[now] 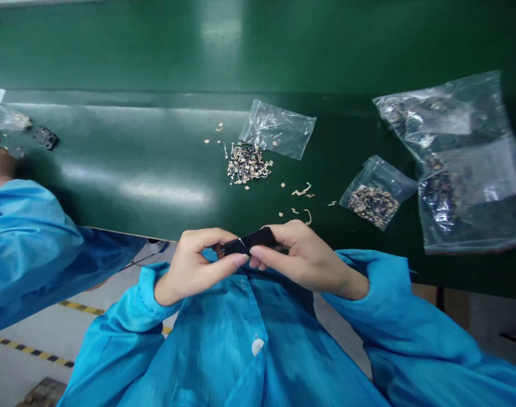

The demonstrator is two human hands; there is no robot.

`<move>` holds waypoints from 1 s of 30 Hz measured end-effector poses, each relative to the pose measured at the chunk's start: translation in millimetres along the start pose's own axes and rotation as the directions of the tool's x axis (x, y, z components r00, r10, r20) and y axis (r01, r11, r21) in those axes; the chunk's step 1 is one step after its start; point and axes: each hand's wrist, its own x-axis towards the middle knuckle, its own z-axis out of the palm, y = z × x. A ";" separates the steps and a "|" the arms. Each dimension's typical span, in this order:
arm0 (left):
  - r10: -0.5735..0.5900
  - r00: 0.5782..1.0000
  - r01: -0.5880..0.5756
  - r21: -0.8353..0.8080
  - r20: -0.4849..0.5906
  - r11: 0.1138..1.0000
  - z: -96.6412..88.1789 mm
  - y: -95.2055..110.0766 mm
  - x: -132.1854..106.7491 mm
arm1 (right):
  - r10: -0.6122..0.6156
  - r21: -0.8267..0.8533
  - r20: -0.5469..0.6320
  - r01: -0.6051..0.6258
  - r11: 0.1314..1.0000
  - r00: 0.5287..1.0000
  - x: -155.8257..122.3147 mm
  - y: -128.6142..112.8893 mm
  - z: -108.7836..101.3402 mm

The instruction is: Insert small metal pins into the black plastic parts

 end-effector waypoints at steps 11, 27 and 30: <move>-0.025 0.994 0.032 0.068 -0.109 0.997 4.7 -8.2 -0.2 | 0.092 0.087 0.079 -0.098 0.991 0.993 12.9 11.2 4.5; 0.056 0.754 0.539 0.665 -0.655 0.517 -144.9 -83.0 36.6 | 0.086 -0.127 -0.315 -0.131 0.983 0.945 -43.6 20.7 -49.7; 0.191 0.734 0.511 0.715 -0.652 0.477 -124.3 -78.1 20.1 | 0.051 -0.251 -0.421 -0.170 0.953 0.906 -64.3 27.1 -52.6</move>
